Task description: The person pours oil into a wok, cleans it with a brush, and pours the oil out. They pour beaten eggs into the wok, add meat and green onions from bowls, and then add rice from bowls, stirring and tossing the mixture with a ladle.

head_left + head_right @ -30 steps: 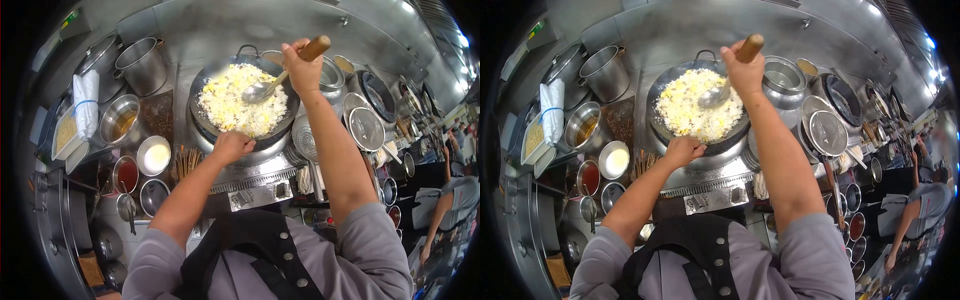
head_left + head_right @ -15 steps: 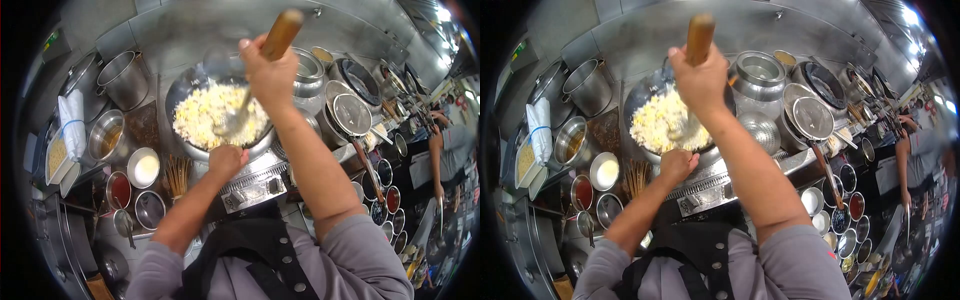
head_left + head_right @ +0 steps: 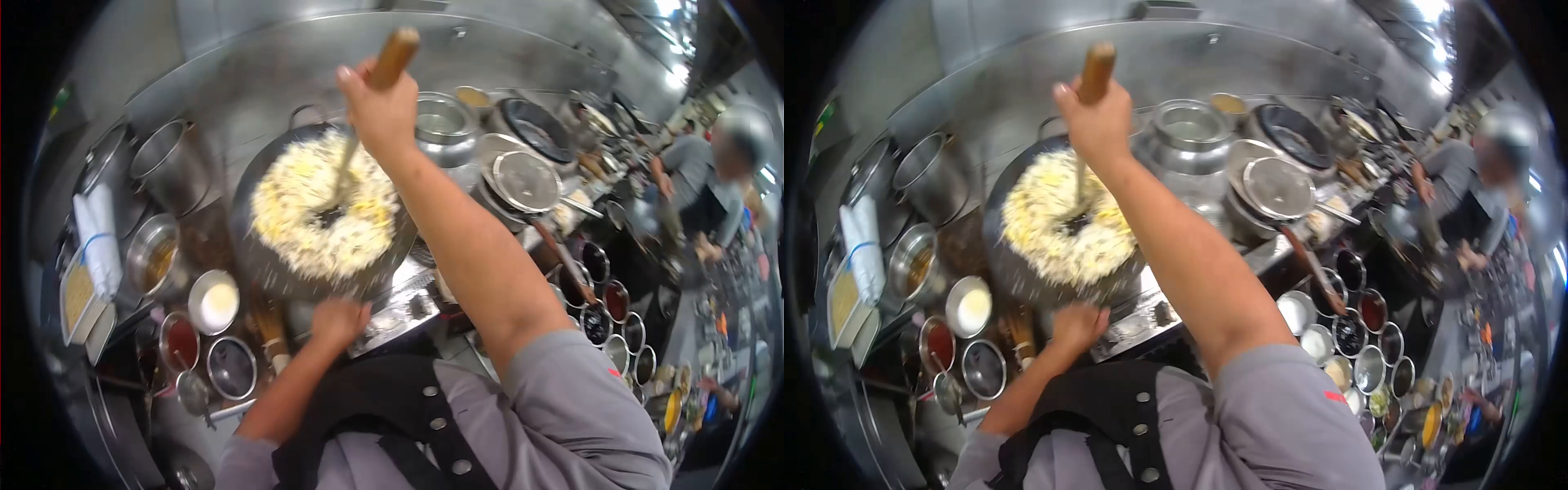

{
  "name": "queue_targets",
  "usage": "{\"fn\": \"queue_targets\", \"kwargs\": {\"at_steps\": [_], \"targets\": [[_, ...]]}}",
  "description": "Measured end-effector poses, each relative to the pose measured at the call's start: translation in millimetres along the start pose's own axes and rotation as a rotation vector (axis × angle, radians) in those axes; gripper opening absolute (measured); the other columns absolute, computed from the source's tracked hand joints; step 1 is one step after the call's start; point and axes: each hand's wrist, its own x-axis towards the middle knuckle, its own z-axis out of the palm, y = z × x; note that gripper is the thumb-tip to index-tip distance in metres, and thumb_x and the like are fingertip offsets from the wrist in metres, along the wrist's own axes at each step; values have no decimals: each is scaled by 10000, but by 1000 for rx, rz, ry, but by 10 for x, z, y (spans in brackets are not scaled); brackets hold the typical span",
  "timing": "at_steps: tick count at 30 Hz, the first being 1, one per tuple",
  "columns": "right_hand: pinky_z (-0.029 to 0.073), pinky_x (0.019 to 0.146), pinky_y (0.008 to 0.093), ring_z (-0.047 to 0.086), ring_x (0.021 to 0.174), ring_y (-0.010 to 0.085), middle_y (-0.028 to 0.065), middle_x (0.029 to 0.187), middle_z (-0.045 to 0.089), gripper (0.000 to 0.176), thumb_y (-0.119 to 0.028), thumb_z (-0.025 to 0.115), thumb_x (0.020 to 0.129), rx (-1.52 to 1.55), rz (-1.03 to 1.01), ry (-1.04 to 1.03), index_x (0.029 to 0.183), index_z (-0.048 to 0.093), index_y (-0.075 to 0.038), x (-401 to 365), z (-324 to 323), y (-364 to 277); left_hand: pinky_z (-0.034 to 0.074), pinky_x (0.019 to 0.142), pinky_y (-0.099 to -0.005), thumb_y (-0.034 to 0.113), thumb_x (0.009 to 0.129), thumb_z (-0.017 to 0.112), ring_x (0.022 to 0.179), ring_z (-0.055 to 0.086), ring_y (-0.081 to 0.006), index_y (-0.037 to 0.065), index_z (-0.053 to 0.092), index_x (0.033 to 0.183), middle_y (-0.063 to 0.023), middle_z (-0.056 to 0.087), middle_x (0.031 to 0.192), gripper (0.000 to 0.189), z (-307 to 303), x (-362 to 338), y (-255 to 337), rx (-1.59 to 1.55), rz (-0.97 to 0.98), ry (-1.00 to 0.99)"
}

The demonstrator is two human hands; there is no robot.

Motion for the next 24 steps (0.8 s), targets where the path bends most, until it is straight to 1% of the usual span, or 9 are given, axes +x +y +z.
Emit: {"fn": "queue_targets", "kwargs": {"at_steps": [2,5,7,10,14,17,19,22,24], "targets": [[431,445,276,527,451,118,22,599,562,200,-123,761,882,97,48,34,830,581,-54,344,-61,-515,494,531,-489,437,925,620,567,636,-361,77,639,596,-160,619,596,488,-201,-215,63,-9,75,-19],[482,630,307,575,657,104,31,720,633,271,-215,791,852,280,109,-44,771,601,-40,238,-76,-926,491,535,-503,426,916,631,578,643,-358,85,654,601,-165,628,609,464,-723,8,13,21,89,-1],[436,454,280,529,459,112,24,587,565,238,-190,769,897,81,-1,-114,824,591,-48,-75,3,-977,484,527,-503,410,912,634,567,635,-357,88,655,603,-162,620,599,447,-697,548,-223,43,59,36],[430,450,274,532,462,118,32,601,578,241,-186,768,900,63,-60,76,842,585,-40,-507,175,59,486,524,-502,404,911,632,558,631,-354,83,652,602,-158,613,587,446,-328,556,-285,59,46,115],[419,442,270,530,460,121,35,605,578,228,-169,755,904,79,92,54,844,576,-40,204,-70,-439,504,533,-501,447,910,614,541,625,-359,100,655,590,-148,614,585,474,-64,-396,-85,19,86,-30],[413,436,279,527,458,122,36,601,574,211,-160,748,904,273,77,4,852,582,-39,316,-57,-927,517,558,-490,448,921,597,606,670,-343,102,709,658,-137,661,629,448,-713,-10,-1,76,74,-61],[415,436,276,531,458,119,26,598,570,212,-165,748,908,68,-30,-85,854,584,-42,72,8,-969,525,579,-490,445,935,575,625,677,-354,93,715,675,-149,667,641,459,-792,571,-164,109,-3,-80],[431,448,272,536,465,106,7,618,578,214,-181,758,907,32,-297,64,863,599,-45,-466,280,42,535,603,-495,454,943,559,651,685,-361,85,716,688,-164,680,676,476,-401,691,-230,112,-66,-73],[428,451,274,534,469,106,7,620,576,211,-174,763,902,6,-123,17,868,601,-45,-161,163,-41,544,622,-499,469,945,549,673,691,-364,79,720,699,-170,696,715,491,-199,345,-72,94,-110,-90]]}}
